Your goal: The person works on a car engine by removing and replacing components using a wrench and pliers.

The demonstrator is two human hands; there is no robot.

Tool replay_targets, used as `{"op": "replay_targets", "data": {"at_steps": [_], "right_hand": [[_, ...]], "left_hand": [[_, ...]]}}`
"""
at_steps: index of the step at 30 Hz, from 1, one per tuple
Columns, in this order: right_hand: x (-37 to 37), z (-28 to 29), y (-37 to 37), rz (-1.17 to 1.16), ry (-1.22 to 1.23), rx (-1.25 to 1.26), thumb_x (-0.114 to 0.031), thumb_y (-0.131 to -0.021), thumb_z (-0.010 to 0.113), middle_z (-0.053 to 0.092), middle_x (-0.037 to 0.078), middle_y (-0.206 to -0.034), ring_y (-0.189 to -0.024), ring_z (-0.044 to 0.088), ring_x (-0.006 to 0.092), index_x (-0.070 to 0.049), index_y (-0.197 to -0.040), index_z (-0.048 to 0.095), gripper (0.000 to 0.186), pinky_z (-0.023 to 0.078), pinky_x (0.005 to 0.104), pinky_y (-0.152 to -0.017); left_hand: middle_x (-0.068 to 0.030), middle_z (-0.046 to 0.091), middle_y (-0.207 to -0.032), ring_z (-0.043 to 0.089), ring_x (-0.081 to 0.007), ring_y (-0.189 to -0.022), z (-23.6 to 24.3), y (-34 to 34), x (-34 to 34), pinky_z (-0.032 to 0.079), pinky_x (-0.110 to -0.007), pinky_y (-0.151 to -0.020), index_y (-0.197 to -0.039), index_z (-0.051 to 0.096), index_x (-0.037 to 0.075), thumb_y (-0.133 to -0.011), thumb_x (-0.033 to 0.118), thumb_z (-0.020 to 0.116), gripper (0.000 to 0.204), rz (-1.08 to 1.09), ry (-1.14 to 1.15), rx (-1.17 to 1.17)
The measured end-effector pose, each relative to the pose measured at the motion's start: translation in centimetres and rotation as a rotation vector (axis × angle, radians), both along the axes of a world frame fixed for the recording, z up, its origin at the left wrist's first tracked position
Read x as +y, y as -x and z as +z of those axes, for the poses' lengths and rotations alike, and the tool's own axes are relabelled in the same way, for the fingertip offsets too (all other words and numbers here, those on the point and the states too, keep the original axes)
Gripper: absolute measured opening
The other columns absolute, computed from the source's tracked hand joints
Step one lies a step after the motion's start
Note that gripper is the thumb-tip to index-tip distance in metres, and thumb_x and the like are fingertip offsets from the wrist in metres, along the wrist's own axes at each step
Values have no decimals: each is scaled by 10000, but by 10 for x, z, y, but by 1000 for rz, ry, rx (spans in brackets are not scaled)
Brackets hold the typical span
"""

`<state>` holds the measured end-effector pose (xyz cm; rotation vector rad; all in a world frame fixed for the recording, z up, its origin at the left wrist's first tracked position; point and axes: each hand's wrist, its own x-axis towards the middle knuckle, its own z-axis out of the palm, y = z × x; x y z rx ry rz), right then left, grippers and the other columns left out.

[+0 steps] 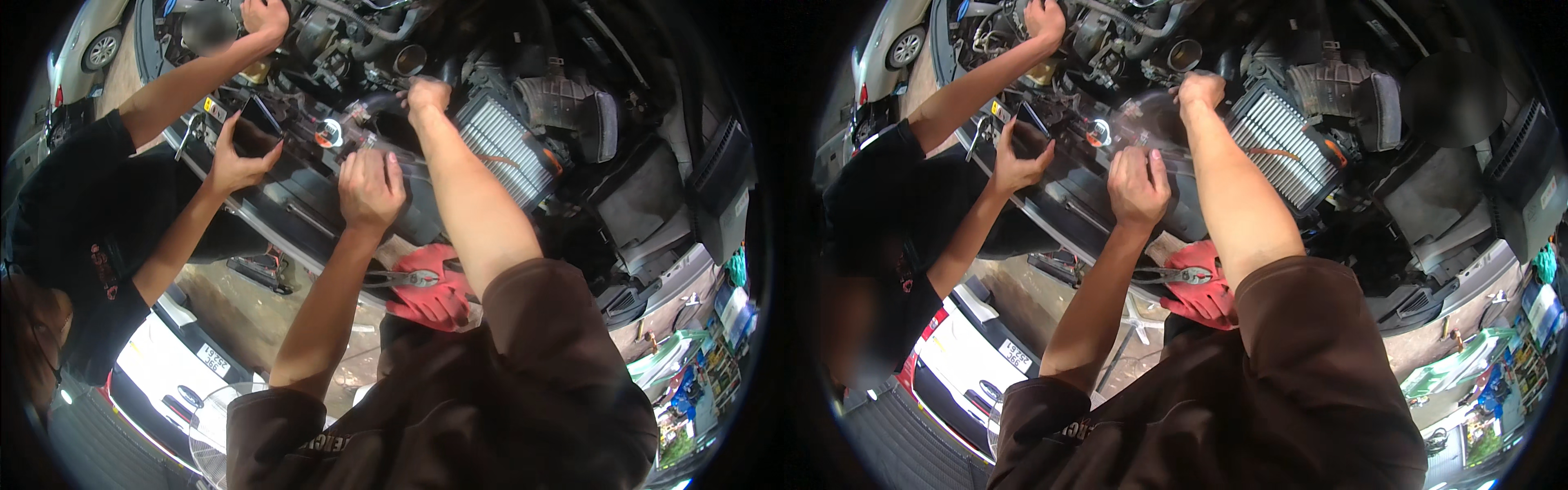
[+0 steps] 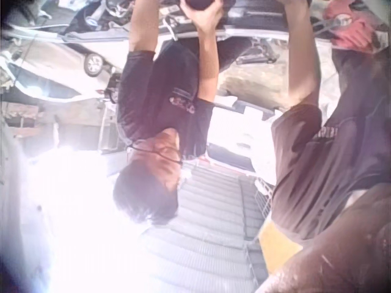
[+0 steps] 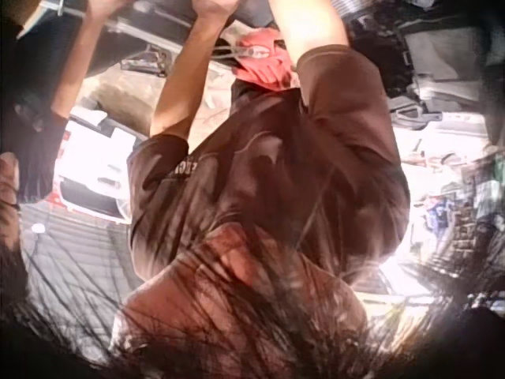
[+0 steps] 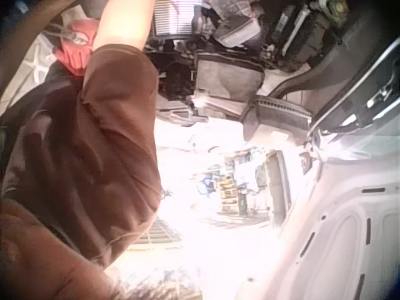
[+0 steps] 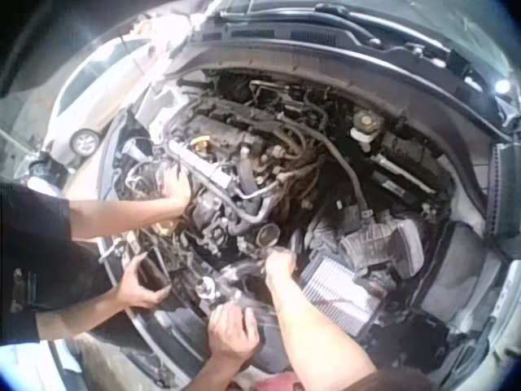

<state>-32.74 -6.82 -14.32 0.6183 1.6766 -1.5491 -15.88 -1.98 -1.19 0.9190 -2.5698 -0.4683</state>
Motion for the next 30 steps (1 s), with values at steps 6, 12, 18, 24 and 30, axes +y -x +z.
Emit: {"op": "replay_targets", "data": {"at_steps": [6,12,18,24,30], "right_hand": [[0,-9,1,-8,-35,14,-9,-940,675,711,187,-758,-497,655,237,114,-945,696,124,416,337,-383],[-3,-6,-4,-18,21,13,-13,-961,662,706,191,-736,-476,597,211,103,-983,709,127,390,309,-398],[-5,-9,-4,117,-74,78,-10,-946,668,698,191,-720,-509,647,217,117,-951,704,132,415,320,-400],[2,-8,0,253,-16,139,-10,-941,630,703,198,-737,-517,673,233,122,-904,700,154,430,339,-396],[3,2,-1,222,-95,156,2,-924,659,726,211,-812,-533,689,238,125,-909,697,130,444,328,-397]], "left_hand": [[-144,604,-837,590,-367,-797,-8,-2,-1,471,-479,-721,-876,597,55,-963,158,632,139,-8,12,37],[-131,611,-838,595,-349,-789,-9,-5,-2,469,-477,-715,-875,598,60,-960,165,640,141,2,23,51],[-153,637,-848,604,-388,-792,-7,-6,-1,482,-496,-728,-927,622,29,-961,153,651,132,13,-16,29],[-152,633,-843,599,-389,-784,-5,-6,-2,474,-499,-717,-930,621,32,-956,148,652,123,3,-23,43],[-143,626,-839,591,-381,-774,-7,-7,-3,468,-494,-709,-926,620,41,-958,147,651,115,-2,-12,59]]}}
